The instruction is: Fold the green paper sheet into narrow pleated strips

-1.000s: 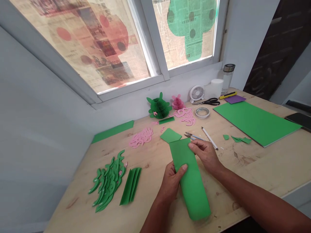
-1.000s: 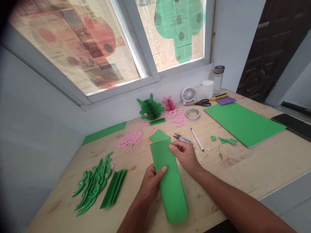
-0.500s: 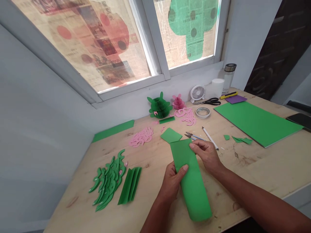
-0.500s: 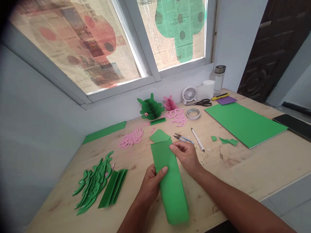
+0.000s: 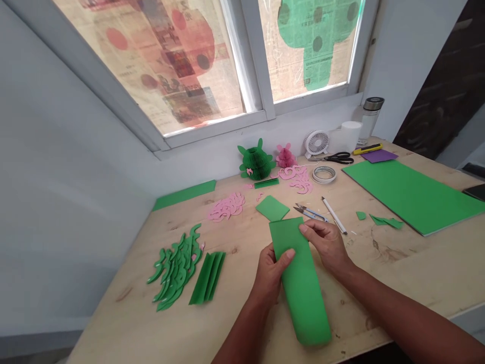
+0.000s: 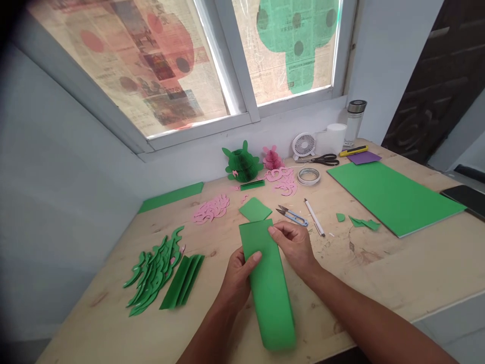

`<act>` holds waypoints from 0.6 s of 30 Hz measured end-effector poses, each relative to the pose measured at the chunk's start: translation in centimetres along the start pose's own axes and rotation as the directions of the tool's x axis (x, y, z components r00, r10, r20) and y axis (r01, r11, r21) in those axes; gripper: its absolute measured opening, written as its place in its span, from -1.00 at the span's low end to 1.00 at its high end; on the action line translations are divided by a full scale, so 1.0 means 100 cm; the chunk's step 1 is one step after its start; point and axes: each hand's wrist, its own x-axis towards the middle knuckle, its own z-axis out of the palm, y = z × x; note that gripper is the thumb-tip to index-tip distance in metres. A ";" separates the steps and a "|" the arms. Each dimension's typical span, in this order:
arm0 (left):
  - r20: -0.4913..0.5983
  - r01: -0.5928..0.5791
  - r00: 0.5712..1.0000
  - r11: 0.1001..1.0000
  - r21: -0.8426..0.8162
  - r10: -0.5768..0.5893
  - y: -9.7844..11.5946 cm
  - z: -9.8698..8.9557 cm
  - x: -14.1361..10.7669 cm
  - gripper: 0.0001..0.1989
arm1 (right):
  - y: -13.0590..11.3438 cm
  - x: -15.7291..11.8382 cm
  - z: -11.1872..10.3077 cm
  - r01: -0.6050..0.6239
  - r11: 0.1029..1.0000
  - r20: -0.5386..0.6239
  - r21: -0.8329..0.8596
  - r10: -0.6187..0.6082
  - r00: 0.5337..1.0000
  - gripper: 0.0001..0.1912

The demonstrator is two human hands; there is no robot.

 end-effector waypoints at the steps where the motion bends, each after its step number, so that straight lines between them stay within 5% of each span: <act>1: -0.020 -0.011 1.000 1.000 -0.012 0.011 0.002 0.002 0.001 -0.61 | 0.001 -0.001 0.001 0.000 1.000 0.004 0.002 0.000 1.000 -0.66; 18: -0.180 -0.062 0.983 0.991 -0.119 0.040 0.035 0.017 0.017 -0.74 | 0.005 -0.003 0.002 -0.007 1.000 -0.005 0.004 0.007 1.000 -0.71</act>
